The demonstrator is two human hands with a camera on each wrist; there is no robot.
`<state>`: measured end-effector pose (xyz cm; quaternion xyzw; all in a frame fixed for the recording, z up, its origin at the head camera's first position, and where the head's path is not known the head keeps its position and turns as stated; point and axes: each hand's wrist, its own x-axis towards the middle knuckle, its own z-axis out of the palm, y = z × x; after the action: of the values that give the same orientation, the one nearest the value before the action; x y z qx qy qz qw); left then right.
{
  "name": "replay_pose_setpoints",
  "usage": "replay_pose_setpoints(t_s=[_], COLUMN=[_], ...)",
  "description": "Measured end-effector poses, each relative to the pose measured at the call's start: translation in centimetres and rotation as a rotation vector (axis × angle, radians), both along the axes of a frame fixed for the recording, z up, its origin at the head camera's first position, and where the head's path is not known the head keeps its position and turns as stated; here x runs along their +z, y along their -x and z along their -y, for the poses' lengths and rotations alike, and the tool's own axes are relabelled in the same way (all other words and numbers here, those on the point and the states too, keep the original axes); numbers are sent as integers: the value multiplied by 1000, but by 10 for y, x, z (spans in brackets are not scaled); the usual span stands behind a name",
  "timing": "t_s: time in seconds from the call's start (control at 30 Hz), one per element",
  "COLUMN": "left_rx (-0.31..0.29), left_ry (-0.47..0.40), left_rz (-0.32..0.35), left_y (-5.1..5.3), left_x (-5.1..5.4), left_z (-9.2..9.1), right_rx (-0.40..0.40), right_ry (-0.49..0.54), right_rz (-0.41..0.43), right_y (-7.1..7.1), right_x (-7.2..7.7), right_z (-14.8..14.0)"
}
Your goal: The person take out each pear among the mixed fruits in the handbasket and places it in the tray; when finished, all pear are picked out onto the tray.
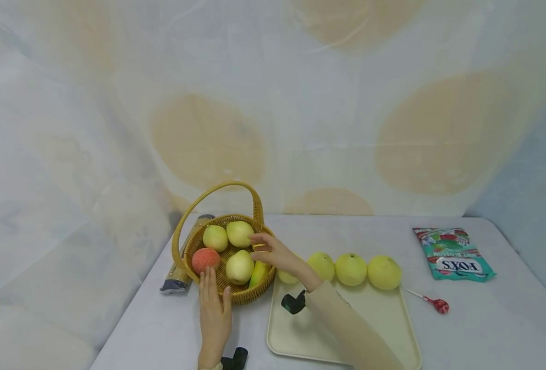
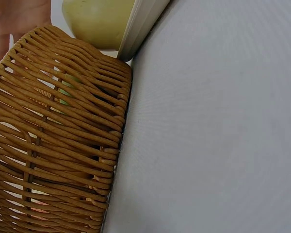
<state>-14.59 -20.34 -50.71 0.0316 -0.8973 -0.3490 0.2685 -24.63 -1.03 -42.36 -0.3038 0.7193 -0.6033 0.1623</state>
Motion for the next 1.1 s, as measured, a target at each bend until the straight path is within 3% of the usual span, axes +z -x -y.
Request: replay_pose_setpoints(t_s=[0.27,0.4,0.53,0.8,1.1], left_rx=[2,3,3,9,16], left_ry=[1,-2,-7,-1,8], left_rz=[0,5,1,-3,15], left_y=[1,0,1,3,1], left_x=[0,0,-1,-1,-1], left_z=[1,1,1,1,1], right_rx=[36,44,44,31,-40], right_ry=[-286,-364,-392,-403,-464], right_rz=[-37,-39,-30,20,14], right_y=[21,28,33,36,42], right_x=[15,22,22,7,-1], right_z=[22,30,36,48,61])
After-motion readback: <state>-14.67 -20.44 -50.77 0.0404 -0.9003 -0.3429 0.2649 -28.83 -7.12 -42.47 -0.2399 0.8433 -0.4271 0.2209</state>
